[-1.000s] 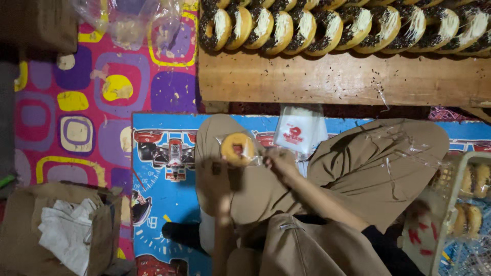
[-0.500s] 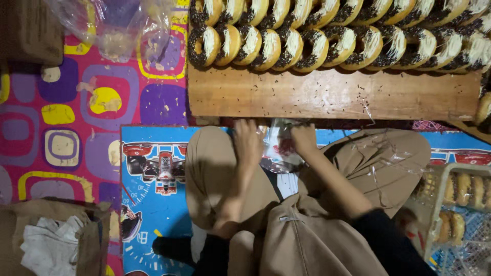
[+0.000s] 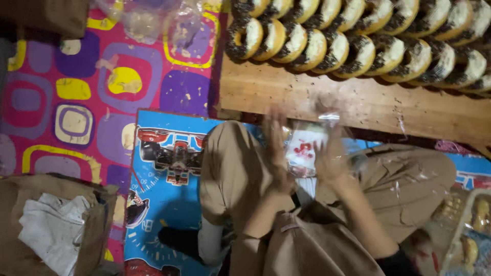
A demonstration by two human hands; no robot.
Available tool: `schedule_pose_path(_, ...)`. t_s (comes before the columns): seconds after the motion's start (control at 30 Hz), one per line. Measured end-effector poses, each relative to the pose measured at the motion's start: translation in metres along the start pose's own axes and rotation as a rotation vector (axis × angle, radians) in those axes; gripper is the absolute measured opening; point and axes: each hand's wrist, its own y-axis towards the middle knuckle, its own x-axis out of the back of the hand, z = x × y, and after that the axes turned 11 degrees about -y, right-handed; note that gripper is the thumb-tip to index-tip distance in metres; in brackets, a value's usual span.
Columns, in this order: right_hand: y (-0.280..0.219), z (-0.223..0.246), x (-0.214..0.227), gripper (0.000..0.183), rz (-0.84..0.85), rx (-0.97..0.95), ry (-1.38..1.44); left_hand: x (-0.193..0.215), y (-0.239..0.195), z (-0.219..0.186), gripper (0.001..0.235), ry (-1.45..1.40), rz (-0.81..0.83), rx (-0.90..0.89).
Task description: The person sits on a mat and individually wraps chocolate-frosted doughnuts in clear plastic bags. They pick each doughnut from a wooden board, place it into a bag, and then set the wrapped doughnut into a white plastic crate.
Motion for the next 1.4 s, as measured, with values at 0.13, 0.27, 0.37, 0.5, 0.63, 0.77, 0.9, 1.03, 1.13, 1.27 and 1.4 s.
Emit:
schedule_pose_path(0.13, 0.1, 0.052, -0.025, 0.073, 0.47, 0.385, 0.12, 0.118, 0.039, 0.008, 0.039, -0.924, -0.552, 0.242)
schedule_pose_path(0.27, 0.207, 0.002, -0.046, 0.091, -0.167, 0.31, -0.288, 0.225, 0.062, 0.012, 0.041, -1.263, -1.017, 0.088)
schedule_pose_path(0.37, 0.245, -0.023, -0.061, 0.1, -0.26, 0.337, -0.481, 0.246, 0.078, 0.021, 0.043, -1.387, -1.275, 0.033)
schedule_pose_path(0.5, 0.216, 0.018, -0.043, 0.088, -0.298, 0.308, -0.425, 0.225, 0.094, 0.045, 0.049, -1.649, -1.496, -0.03)
schedule_pose_path(0.63, 0.11, 0.085, 0.011, 0.09, -0.28, 0.051, 0.152, 0.184, 0.092, 0.064, 0.053, -1.699, -1.391, -0.158)
schedule_pose_path(0.77, 0.04, 0.102, 0.016, 0.098, -0.272, -0.042, -0.071, 0.119, 0.07, 0.055, 0.069, -1.792, -0.421, -0.12)
schedule_pose_path(0.9, 0.022, 0.093, 0.01, 0.109, -0.304, -0.026, -0.229, 0.049, 0.063, 0.029, 0.084, -1.644, -0.482, -0.124)
schedule_pose_path(1.03, 0.022, 0.09, 0.03, 0.116, -0.082, 0.053, -0.151, 0.039, 0.075, -0.002, 0.087, -1.586, -0.571, -0.068)
schedule_pose_path(1.13, 0.026, 0.086, 0.045, 0.105, -0.15, 0.168, -0.096, 0.019, 0.067, -0.018, 0.089, -1.492, -0.484, 0.001)
schedule_pose_path(1.27, -0.003, 0.075, 0.055, 0.08, -0.092, 0.024, 0.538, 0.01, 0.038, -0.018, 0.081, -1.396, -0.495, 0.193)
schedule_pose_path(1.4, -0.012, 0.067, 0.079, 0.063, -0.309, -0.029, 0.571, -0.003, -0.01, -0.021, 0.066, -0.993, -0.67, 0.435)
